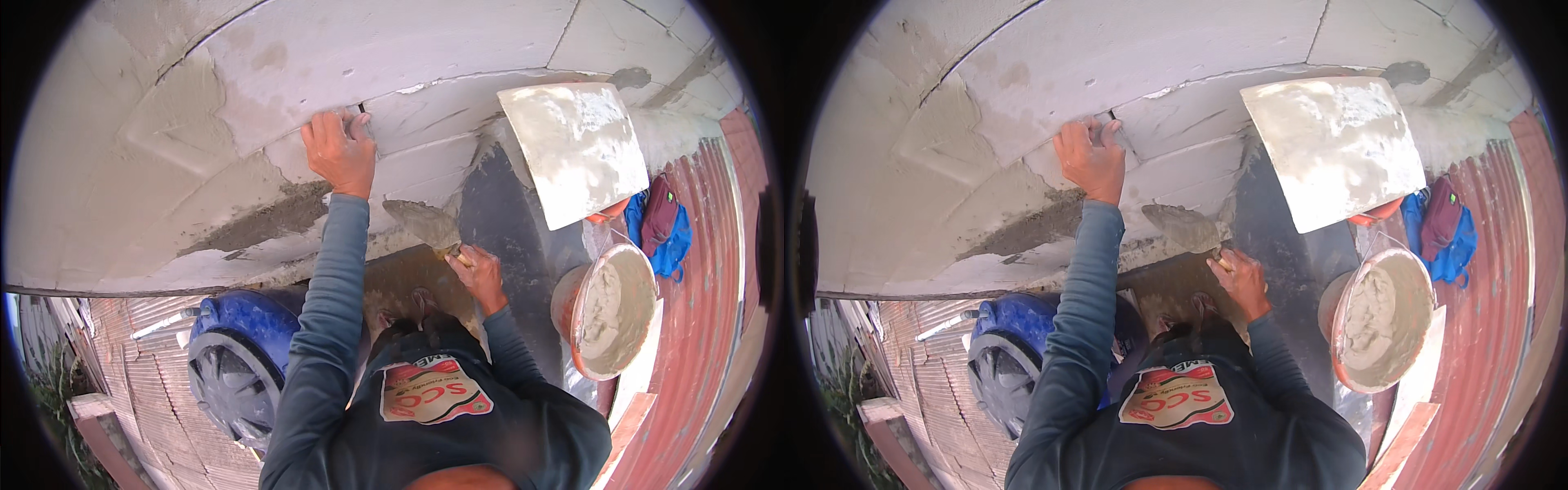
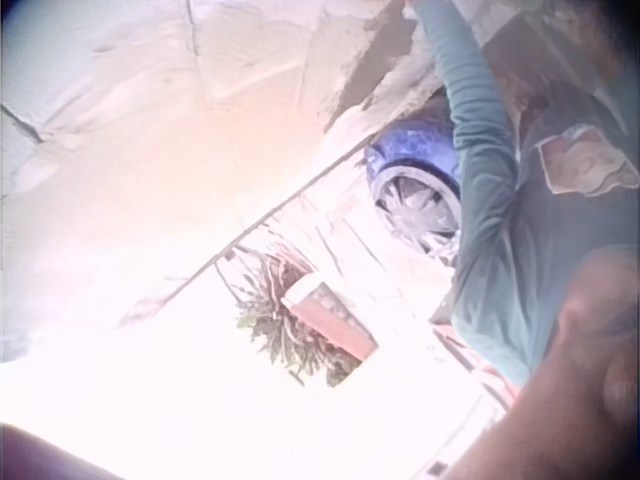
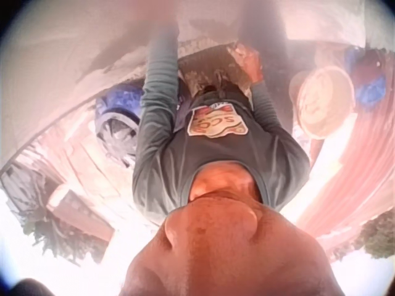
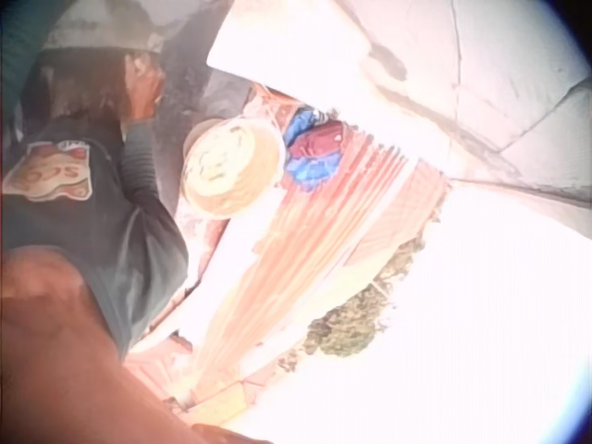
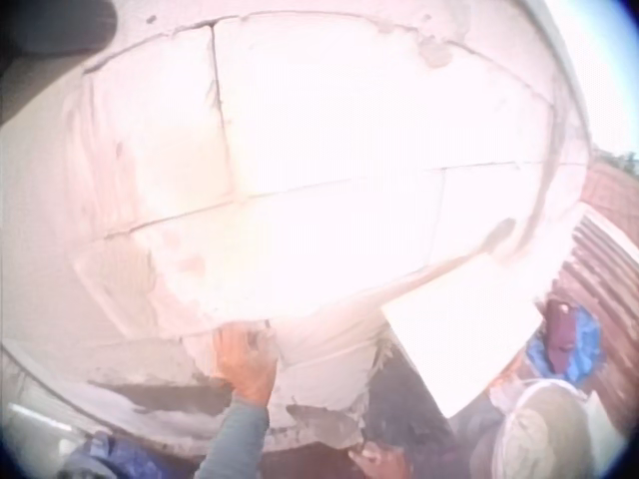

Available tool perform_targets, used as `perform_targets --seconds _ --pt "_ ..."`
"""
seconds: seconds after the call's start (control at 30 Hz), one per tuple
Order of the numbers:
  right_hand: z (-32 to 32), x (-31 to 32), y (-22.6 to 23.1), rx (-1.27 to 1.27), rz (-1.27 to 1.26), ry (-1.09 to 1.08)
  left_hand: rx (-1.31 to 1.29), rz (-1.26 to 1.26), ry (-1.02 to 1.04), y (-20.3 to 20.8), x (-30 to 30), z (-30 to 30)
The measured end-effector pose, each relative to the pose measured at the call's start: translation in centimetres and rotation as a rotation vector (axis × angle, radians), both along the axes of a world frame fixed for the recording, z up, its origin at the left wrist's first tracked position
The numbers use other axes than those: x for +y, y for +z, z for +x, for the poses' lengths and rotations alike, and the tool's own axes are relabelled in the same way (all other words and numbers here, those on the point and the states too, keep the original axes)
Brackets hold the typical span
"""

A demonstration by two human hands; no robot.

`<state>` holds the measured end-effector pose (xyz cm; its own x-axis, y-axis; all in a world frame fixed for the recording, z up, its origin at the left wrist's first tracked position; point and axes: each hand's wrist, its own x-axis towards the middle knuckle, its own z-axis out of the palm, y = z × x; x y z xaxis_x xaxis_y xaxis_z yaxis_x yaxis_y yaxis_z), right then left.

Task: The person applies mortar to a concrete block wall using a trowel, spreading the mixture across the surface and edges, then refills the trowel from a bucket of cement.

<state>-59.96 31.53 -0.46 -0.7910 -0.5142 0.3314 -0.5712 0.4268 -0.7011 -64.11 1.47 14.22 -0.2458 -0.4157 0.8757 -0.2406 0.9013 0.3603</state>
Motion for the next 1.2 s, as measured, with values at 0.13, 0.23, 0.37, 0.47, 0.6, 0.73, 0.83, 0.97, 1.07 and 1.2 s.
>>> perform_targets --seconds 0.13,0.23,0.37,0.47,0.6,0.73,0.83,0.97,1.07,1.2 --pt "-0.2 -0.4 1.0 -0.045 0.024 0.001 0.049 0.084 -0.027 -0.6 0.6 -0.4" --pt "-0.8 -0.1 0.1 -0.005 0.041 0.011 0.039 0.146 -0.097 -0.6 0.6 0.0" --pt "-1.4 0.0 -1.6 0.130 0.044 0.038 0.004 0.109 -0.134 -0.3 -0.1 0.7" --pt "-1.0 -0.6 0.7 0.045 0.070 0.026 -0.029 0.062 -0.141 -0.6 -0.6 2.0" --pt "-1.4 -1.2 1.8 0.047 0.103 0.026 -0.006 0.130 -0.184 -1.3 -0.4 8.5" --pt "-2.2 -2.9 1.8 0.106 0.135 0.103 -0.186 0.412 -0.004 -6.1 -0.8 18.9" --pt "-2.8 -5.2 2.5 0.131 0.189 0.174 -0.268 0.500 0.115 -11.8 -1.1 26.0" --pt "-4.7 -8.2 3.9 0.131 0.295 0.279 -0.295 0.654 0.188 -14.8 1.0 32.4" --pt "-5.7 -9.5 4.2 0.161 0.291 0.316 -0.245 0.801 0.253 -15.6 3.2 35.2" --pt "-5.0 -11.7 5.1 0.219 0.345 0.345 -0.218 0.925 0.335 -16.7 4.9 39.2"
